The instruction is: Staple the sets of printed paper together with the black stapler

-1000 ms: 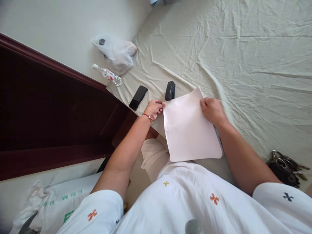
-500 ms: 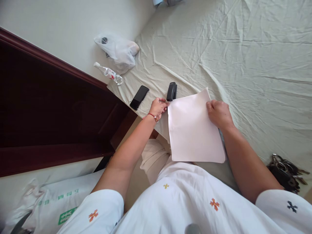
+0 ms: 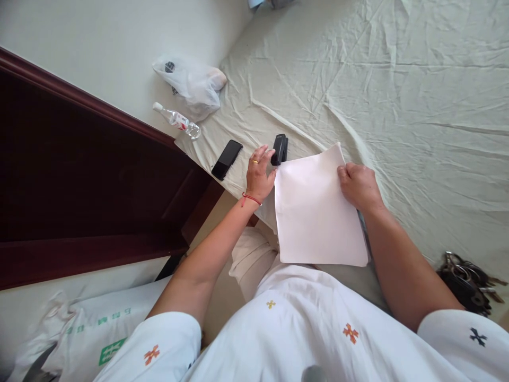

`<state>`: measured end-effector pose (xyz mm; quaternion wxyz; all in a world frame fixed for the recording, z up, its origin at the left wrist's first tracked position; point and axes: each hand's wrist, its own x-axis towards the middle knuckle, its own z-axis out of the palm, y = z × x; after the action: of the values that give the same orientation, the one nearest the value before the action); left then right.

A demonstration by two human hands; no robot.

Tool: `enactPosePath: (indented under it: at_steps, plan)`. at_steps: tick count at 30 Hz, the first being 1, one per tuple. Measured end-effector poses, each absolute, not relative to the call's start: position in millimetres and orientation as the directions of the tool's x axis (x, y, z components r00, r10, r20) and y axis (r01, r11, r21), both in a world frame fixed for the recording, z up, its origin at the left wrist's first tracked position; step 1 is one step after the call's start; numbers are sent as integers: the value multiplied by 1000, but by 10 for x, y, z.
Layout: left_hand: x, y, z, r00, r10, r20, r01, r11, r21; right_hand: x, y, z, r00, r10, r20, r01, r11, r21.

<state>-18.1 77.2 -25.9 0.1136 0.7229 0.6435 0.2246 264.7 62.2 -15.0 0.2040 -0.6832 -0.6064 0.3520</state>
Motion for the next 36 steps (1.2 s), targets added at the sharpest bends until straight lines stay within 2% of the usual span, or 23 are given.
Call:
enactPosePath:
  at_steps: [5,9,25,28,31,34,36]
  plan:
    - [-180,710,-251,120,987,103,934,-148,326,2652,620,-151,20,970,-241,675,-191,-713]
    - [-153,679,-242,116,989,86,950,-136,279,2655,618,-155,29,972,-234,677,-191,-711]
    - [-106,733,-154,169,983,76,937,-184,298,2611,645,-133,18,975,-223,717,-168,-676]
    - [-145,706,-148,64,992,104,904,-102,414,2668,601,-105,21,974,-227,743,-168,-648]
    - [-175,452,-204,-160,978,132,755,35,654,2816,448,-69,32,979,-203,759,-155,-633]
    - [-103,7,-236,-306,952,-8,444,150,883,2982,223,-28,36,995,-98,722,-93,-685]
    - [-3,-284,-212,-259,953,-158,167,205,964,3046,102,-5,79,994,-73,671,-107,-734]
